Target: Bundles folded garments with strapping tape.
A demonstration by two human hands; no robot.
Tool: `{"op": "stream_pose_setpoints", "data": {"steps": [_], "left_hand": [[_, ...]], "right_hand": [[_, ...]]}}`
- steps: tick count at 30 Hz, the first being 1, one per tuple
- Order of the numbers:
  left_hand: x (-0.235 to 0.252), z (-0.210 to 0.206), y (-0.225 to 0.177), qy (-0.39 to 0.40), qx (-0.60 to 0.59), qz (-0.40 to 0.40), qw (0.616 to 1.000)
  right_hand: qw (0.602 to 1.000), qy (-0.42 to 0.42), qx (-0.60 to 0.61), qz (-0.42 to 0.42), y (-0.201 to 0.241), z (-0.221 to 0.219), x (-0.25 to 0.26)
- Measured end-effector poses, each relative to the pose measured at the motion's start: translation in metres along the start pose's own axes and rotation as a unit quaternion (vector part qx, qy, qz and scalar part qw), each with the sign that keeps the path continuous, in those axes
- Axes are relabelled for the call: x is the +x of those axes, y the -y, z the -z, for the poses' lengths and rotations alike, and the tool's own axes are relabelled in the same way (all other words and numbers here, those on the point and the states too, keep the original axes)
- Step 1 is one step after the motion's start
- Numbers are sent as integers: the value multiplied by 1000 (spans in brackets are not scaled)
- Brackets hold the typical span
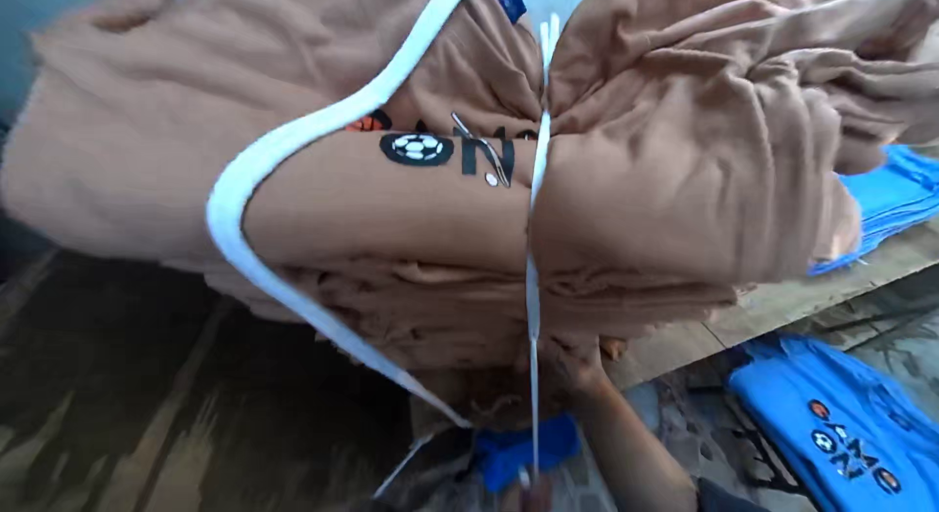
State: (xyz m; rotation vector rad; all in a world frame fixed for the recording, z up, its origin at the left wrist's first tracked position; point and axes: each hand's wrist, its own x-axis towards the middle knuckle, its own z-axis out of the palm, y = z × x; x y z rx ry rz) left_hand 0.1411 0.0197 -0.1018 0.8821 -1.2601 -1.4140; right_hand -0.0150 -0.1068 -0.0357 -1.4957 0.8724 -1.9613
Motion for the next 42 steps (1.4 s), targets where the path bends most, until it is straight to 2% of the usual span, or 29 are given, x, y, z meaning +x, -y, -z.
{"op": "stream_pose_setpoints", "data": {"steps": [2,4,6,7,8,10,12,14,16,19,21,23,25,27,29,31,33,34,37,38,40,42], "left_hand": [[40,4,24,-6,34,19,999],[71,-11,32,27,59,41,997],[94,-32,29,44,96,74,992],[101,-41,27,43,121,76,989],[107,-48,27,37,154,66,985],[118,-55,38,24,213,-1,977],[116,-64,39,25,212,-4,977],[83,-69,29,27,153,41,987],[30,-89,16,-7,60,61,996],[-31,-98,-20,-71,-25,6,997],[-51,-84,-37,-91,16,-24,995],[-60,-64,-52,-115,70,-13,991],[-65,-36,-69,-139,-40,16,989],[-71,5,-86,-179,-200,17,963],[-74,54,-101,-185,-280,10,942],[-68,83,-127,-243,-278,-10,929],[-49,81,-161,-305,-269,-47,912],[-37,72,-176,-305,-282,-78,906],[7,45,-184,-177,-330,-219,901],[25,32,-179,-150,-295,-244,912],[57,-1,-158,-136,-128,-246,951],[75,-34,-130,-125,41,-180,975]], "right_hand": [[996,11,-54,-69,16,3,7],[964,111,-144,-197,52,22,17],[884,272,-274,-262,99,45,23],[845,314,-344,-262,120,50,22],[824,321,-400,-239,136,52,21],[836,258,-456,-164,152,44,26],[854,185,-468,-134,148,31,43],[858,158,-472,-129,130,26,43],[856,157,-480,-111,110,36,37],[838,200,-492,-124,103,42,39],[809,240,-518,-140,104,40,35],[781,265,-551,-128,105,39,31],[764,284,-569,-109,109,40,30],[752,311,-570,-116,115,40,33],[740,331,-572,-128,124,37,37],[727,345,-577,-135,130,35,42],[729,346,-579,-113,125,39,42],[735,345,-574,-104,123,40,41],[736,361,-561,-115,127,41,44],[739,365,-556,-110,126,43,46],[751,366,-543,-86,120,50,49],[767,362,-527,-54,113,57,48]]}}
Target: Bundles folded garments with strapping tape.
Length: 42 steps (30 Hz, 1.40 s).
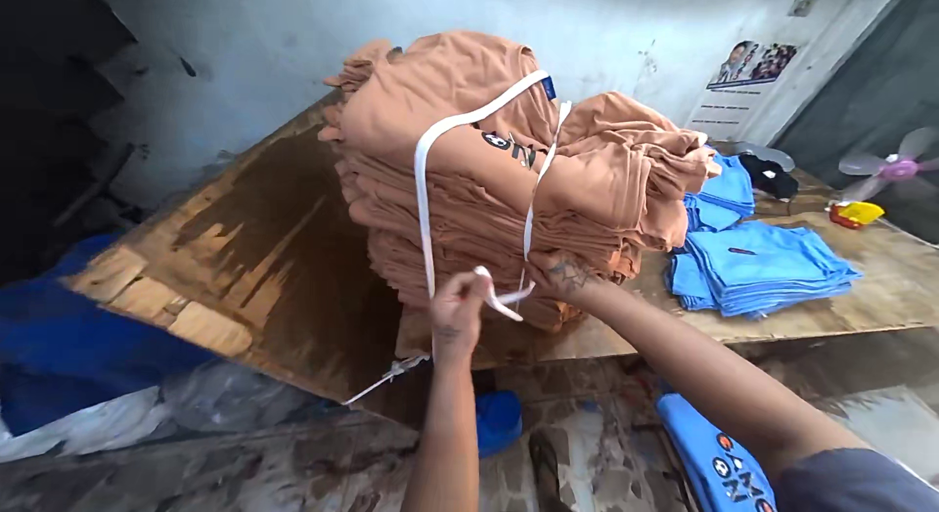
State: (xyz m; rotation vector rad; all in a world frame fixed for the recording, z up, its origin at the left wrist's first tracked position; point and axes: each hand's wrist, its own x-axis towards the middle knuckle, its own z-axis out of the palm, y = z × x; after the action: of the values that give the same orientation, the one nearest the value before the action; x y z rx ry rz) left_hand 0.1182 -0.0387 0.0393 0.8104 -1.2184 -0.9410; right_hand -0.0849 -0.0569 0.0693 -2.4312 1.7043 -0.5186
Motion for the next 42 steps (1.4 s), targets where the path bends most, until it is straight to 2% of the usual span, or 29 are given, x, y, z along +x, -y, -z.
{"op": "stream_pose_setpoints", "data": {"steps": [1,3,5,6,8,10,12,16,20,22,24,26,27,28,29,30,31,32,33,35,36,37,39,42], "left_hand": [[-2,-16,12,16,50,48,997],[-2,-40,41,-4,66,117,991],[0,-58,72,-60,56,124,989],[-2,-66,84,-88,79,99,988],[-9,-78,102,-133,154,-11,979],[-16,-89,116,-147,171,-92,970],[-16,-101,117,-142,161,-83,973],[-5,-113,106,-142,245,-28,959],[-15,-91,124,-170,109,-110,973],[-20,-75,102,-182,42,-77,979],[-22,-67,61,-210,-79,-1,975],[-27,-59,-2,-201,-261,85,940],[-36,-54,-39,-153,-333,93,926],[-52,-48,-76,-73,-382,80,918],[-69,-44,-109,8,-400,70,914],[-83,-43,-136,65,-392,70,915],[-91,-45,-158,83,-385,75,916],[-95,-47,-176,82,-385,76,916],[-93,-48,-191,77,-388,63,916],[-96,-49,-210,87,-372,22,924],[-105,-51,-210,110,-345,9,932],[-114,-54,-207,135,-315,2,939],[-132,-58,-190,182,-279,10,943],[-148,-66,-149,229,-303,76,922]], "right_hand": [[1000,-10,5,12,-2,1,1],[1000,-6,12,11,1,13,5],[1000,-21,11,19,3,19,8],[999,-35,6,29,2,19,8],[997,-59,-3,46,-1,18,12],[996,-75,-9,56,-2,17,15],[994,-90,-18,62,-4,16,19],[994,-84,-15,74,-6,16,22],[994,-81,-9,72,-5,14,23],[996,-72,-9,54,-2,14,21],[998,-57,-18,30,3,13,18],[998,-49,-27,14,7,10,16],[999,-35,-28,4,12,12,16],[999,-22,-27,-8,18,16,17],[999,11,-21,-34,28,26,15],[994,80,-9,-77,47,45,10],[973,182,11,-138,74,70,1],[954,233,47,-181,99,89,-12],[952,214,92,-200,115,98,-22],[918,208,176,-289,144,109,-28],[905,179,209,-323,137,95,-31],[910,150,247,-297,109,71,-28],[930,119,292,-191,55,35,-16],[963,100,212,-135,37,27,-8]]}}
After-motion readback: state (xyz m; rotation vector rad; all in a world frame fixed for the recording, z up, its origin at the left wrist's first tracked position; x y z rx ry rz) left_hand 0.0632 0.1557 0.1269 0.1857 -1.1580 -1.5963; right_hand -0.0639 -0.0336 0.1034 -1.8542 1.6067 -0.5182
